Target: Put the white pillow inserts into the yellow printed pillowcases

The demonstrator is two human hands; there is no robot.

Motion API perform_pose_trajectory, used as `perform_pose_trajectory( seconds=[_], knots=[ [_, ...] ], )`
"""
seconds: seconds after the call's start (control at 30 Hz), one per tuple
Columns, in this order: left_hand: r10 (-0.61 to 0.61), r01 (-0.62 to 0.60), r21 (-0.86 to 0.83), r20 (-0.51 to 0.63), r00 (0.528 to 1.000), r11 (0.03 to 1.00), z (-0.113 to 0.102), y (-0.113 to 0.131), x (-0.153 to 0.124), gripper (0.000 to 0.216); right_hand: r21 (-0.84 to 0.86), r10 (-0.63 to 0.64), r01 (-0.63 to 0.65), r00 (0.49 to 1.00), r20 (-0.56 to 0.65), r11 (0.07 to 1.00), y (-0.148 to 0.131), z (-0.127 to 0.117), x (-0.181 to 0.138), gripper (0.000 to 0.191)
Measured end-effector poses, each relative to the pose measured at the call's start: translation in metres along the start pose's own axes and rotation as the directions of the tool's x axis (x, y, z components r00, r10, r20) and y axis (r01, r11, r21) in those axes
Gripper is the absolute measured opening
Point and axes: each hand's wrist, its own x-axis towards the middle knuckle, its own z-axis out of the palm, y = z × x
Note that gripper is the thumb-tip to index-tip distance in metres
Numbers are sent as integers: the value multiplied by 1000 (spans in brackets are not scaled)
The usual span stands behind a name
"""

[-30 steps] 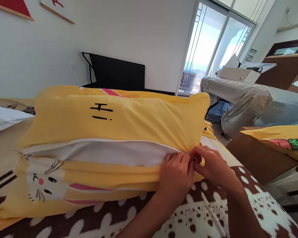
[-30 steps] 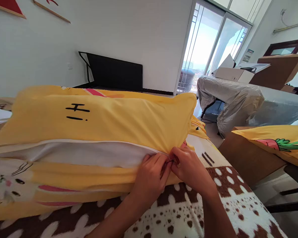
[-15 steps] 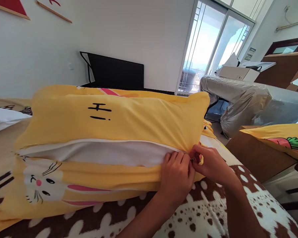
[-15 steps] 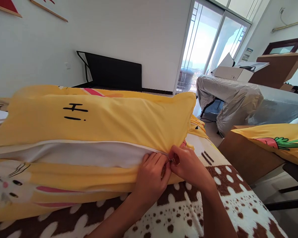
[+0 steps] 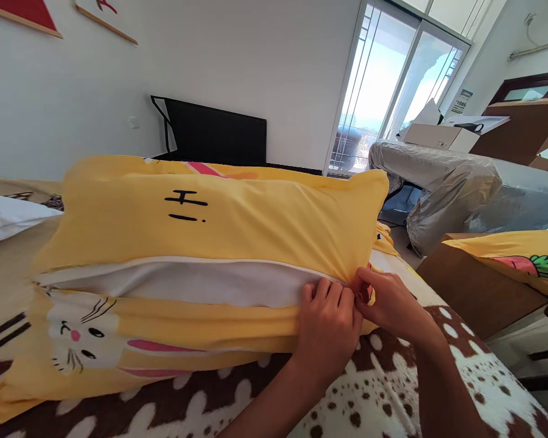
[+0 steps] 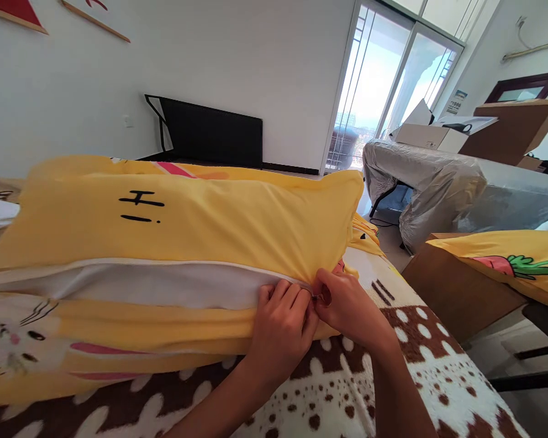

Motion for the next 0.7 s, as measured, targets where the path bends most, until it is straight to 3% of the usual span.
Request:
perform_pose_trajectory(
  seconds=[0.1,0.23,0.43,0.6,0.7],
  knots=[
    [0,0,-18,-19,1000,1000,1,1,-1,17,9,-6,6,1000,-8,1000,1,0,0,12],
    [-38,36,-193,-5,999,980,3,2,-3,20,125,-27,22,999,35,992,10,-9,-3,16],
    [-59,41,-298,-53,997,954,7,1,-8,20,384,79,-125,988,132,915,25,-21,-6,23],
    [-76,65,-354,-17,997,933,8,0,-11,21,449,77,-164,976,205,878,23,-12,0,31],
    [-106,105,-414,19,994,904,8,-1,-11,21,564,77,-215,963,258,797,20,-6,3,33]
  ],
)
